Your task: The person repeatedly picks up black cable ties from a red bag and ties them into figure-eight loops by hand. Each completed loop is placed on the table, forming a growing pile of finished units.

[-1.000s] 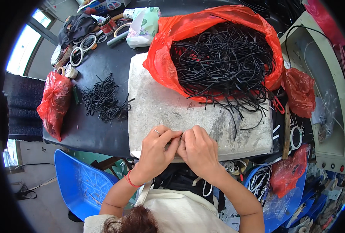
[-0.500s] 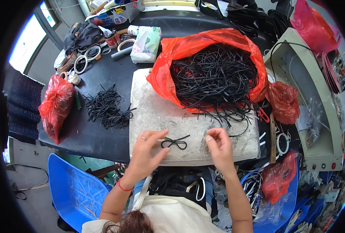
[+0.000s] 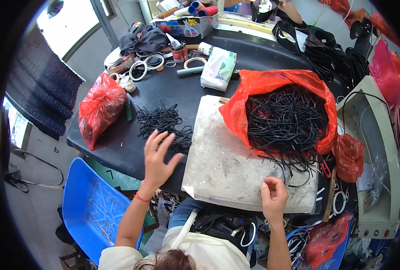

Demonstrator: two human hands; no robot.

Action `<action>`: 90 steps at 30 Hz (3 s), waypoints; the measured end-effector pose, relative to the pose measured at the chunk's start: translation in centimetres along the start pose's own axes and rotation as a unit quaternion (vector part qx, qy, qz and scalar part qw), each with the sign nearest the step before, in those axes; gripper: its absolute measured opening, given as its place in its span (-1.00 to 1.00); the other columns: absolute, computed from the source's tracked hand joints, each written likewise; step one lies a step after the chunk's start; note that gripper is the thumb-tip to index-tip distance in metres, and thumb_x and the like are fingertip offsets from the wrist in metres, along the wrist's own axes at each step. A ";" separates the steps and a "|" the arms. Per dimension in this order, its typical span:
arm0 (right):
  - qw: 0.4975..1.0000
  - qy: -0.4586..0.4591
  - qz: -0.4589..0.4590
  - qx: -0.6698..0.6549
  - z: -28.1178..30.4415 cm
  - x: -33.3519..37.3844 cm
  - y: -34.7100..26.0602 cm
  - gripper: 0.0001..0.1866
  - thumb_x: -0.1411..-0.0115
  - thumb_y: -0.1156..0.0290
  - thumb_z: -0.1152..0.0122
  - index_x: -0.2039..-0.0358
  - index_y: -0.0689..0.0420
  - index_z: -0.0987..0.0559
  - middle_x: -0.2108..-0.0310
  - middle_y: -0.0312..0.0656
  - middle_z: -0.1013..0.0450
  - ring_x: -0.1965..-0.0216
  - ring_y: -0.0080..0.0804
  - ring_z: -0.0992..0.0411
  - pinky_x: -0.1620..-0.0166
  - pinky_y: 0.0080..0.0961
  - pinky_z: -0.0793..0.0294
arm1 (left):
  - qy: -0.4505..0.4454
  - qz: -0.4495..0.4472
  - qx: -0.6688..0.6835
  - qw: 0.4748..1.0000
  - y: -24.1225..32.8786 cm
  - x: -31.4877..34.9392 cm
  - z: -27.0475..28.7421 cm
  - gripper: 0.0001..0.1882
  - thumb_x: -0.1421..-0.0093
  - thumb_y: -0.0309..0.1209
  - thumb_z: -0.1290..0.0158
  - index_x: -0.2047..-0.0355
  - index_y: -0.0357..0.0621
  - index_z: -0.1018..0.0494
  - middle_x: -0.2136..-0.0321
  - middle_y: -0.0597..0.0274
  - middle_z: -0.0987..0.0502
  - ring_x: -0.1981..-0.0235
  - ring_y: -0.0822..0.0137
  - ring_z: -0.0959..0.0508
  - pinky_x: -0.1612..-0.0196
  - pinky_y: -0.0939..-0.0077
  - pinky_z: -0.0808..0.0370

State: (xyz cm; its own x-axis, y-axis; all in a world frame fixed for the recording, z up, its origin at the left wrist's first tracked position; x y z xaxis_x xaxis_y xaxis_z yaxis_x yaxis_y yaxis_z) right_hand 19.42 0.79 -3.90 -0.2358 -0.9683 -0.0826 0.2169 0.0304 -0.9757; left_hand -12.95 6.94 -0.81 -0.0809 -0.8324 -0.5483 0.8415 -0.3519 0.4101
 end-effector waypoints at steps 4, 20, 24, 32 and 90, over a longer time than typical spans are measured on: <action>1.000 0.010 0.000 0.025 0.3 0.0 0.0 -0.91 -0.09 0.60 -0.06 0.34 0.25 -0.44 0.47 -0.36 -0.35 0.50 -0.73 -0.27 0.43 -0.77 -0.27 | -0.079 -0.064 -0.137 0.985 0.2 -2.3 -3.2 -0.57 -0.07 -0.34 -0.05 0.00 0.14 -0.37 -0.12 0.06 -0.16 -0.20 -0.03 -0.04 -0.14 -0.24 0.07; 0.885 0.039 0.235 0.399 1.1 -5.1 -3.6 -0.86 0.01 0.52 -0.16 0.37 0.18 -0.52 0.42 -0.18 -0.35 0.37 -0.19 -0.29 0.28 -0.33 -0.29 | -0.088 -0.066 0.166 0.980 9.0 -1.9 -2.3 -0.71 0.00 -0.62 -0.03 0.22 -0.11 -0.49 0.06 0.08 -0.39 -0.09 0.01 -0.28 -0.17 0.12 -0.12; 0.878 -0.015 0.284 0.385 0.9 -1.3 -6.9 -0.79 0.05 0.59 -0.14 0.32 0.16 -0.49 0.33 -0.15 -0.36 0.27 -0.14 -0.33 0.24 -0.29 -0.33 | -0.124 -0.170 0.219 0.953 16.2 -1.8 -4.2 -0.72 -0.02 -0.64 0.01 0.21 -0.17 -0.45 0.21 0.12 -0.47 -0.01 0.05 -0.38 -0.15 0.14 -0.18; 0.900 0.013 0.209 0.383 3.7 -0.7 -8.6 -0.81 -0.01 0.61 -0.11 0.31 0.18 -0.50 0.36 -0.08 -0.38 0.31 -0.16 -0.38 0.24 -0.38 -0.37 | -0.296 0.015 0.372 0.879 13.9 -1.0 -3.6 -0.86 -0.13 -0.50 0.00 0.28 -0.23 -0.47 0.54 0.22 -0.44 0.54 0.44 -0.41 0.47 0.58 -0.33; 0.962 -0.115 0.182 0.167 -4.2 -0.7 -7.6 -0.81 0.02 0.62 -0.19 0.33 0.17 -0.55 0.47 -0.20 -0.41 0.49 -0.37 -0.44 0.47 -0.55 -0.40 | -0.177 0.461 0.754 0.434 10.3 1.3 -5.7 -0.88 -0.20 -0.39 0.02 0.34 -0.18 -0.41 0.38 0.28 -0.48 0.39 0.49 -0.49 0.27 0.60 -0.48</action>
State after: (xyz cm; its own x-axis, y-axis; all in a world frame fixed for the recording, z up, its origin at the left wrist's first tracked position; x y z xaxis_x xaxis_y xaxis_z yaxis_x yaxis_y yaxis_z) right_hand 13.97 2.24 2.73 0.1216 -0.9387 -0.3227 0.5466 0.3347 -0.7676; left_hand -1.32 4.73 -1.46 -0.3820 -0.8370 0.3919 -0.6802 0.5417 0.4939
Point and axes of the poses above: each hand's wrist, its own x-axis away from the middle knuckle, its own z-axis out of the back of the hand, y = z × x, the point moved 4 cm from there along -x, towards the middle knuckle
